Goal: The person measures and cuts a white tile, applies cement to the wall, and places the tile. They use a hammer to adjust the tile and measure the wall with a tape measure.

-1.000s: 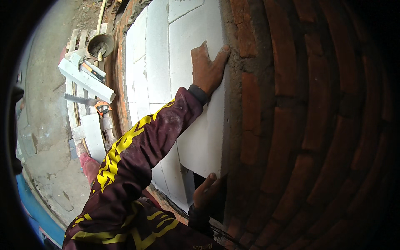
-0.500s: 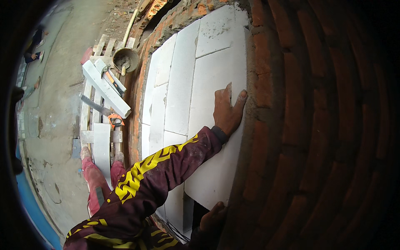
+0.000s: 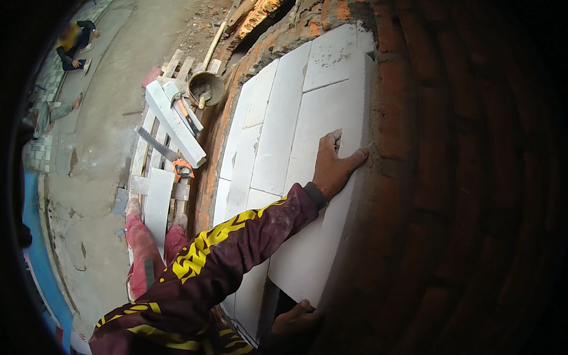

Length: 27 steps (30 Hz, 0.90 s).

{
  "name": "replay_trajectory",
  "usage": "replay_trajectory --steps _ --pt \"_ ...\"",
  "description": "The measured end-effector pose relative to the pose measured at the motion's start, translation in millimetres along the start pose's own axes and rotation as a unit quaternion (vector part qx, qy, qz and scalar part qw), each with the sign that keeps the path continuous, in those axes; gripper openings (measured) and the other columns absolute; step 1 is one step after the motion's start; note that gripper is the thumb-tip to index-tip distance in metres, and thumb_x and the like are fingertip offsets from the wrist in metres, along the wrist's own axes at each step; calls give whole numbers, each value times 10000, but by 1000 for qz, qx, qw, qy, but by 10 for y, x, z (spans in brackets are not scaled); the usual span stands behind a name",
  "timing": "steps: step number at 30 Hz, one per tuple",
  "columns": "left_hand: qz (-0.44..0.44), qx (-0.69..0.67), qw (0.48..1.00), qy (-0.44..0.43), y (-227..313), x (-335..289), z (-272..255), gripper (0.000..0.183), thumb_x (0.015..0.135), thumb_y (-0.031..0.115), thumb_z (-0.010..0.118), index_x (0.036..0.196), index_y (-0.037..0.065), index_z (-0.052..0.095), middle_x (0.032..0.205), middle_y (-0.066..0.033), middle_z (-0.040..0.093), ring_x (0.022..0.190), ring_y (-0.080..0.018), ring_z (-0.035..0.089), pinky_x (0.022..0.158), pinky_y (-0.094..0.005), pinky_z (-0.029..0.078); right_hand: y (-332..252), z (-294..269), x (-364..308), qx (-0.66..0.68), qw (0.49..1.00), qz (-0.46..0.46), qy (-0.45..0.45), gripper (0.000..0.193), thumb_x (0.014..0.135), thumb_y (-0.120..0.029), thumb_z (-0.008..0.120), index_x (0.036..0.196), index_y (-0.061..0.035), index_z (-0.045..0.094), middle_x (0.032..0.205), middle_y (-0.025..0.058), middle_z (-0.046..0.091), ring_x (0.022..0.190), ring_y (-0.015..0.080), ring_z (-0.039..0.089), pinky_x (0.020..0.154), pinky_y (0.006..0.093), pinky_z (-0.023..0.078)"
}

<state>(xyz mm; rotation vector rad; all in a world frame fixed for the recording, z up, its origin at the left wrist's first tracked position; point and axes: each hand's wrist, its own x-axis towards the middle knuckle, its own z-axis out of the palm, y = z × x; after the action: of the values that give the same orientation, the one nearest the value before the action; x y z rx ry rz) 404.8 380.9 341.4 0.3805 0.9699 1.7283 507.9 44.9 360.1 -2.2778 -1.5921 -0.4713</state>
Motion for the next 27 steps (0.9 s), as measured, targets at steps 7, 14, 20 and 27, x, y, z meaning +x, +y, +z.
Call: replay_trajectory --steps 7,14,20,27 --pt "-6 -19 1000 2 108 -305 -385 870 841 376 803 1416 -142 408 1295 -227 561 1171 -270 566 1033 -376 462 -47 -213 -165 24 997 45 -62 741 1016 -431 498 1427 177 394 1378 359 493 1306 408 532 1102 431 414" --pt "-57 -259 964 -26 246 -693 -1414 860 887 304 774 1465 -160 338 1381 -247 525 1281 -264 539 1088 -345 444 555 -197 -729 234 952 -181 -79 957 921 -498 647 1516 141 258 1413 336 443 1285 422 546 1036 513 485" --pt "-163 -339 926 36 -123 -1235 -2750 585 967 311 657 1409 -17 459 1211 -138 652 1019 -187 701 859 -358 603 668 -54 -1140 248 877 -351 -213 950 782 -442 849 1421 53 348 1276 313 553 1107 406 645 889 537 571" --pt "-337 -345 842 242 -1287 -1645 -4298 510 969 397 623 1333 44 571 1159 -127 681 1040 -268 689 909 -419 577 -681 123 -1163 373 791 -44 -484 930 644 -187 923 1380 39 401 1220 242 588 1033 294 664 894 436 559"
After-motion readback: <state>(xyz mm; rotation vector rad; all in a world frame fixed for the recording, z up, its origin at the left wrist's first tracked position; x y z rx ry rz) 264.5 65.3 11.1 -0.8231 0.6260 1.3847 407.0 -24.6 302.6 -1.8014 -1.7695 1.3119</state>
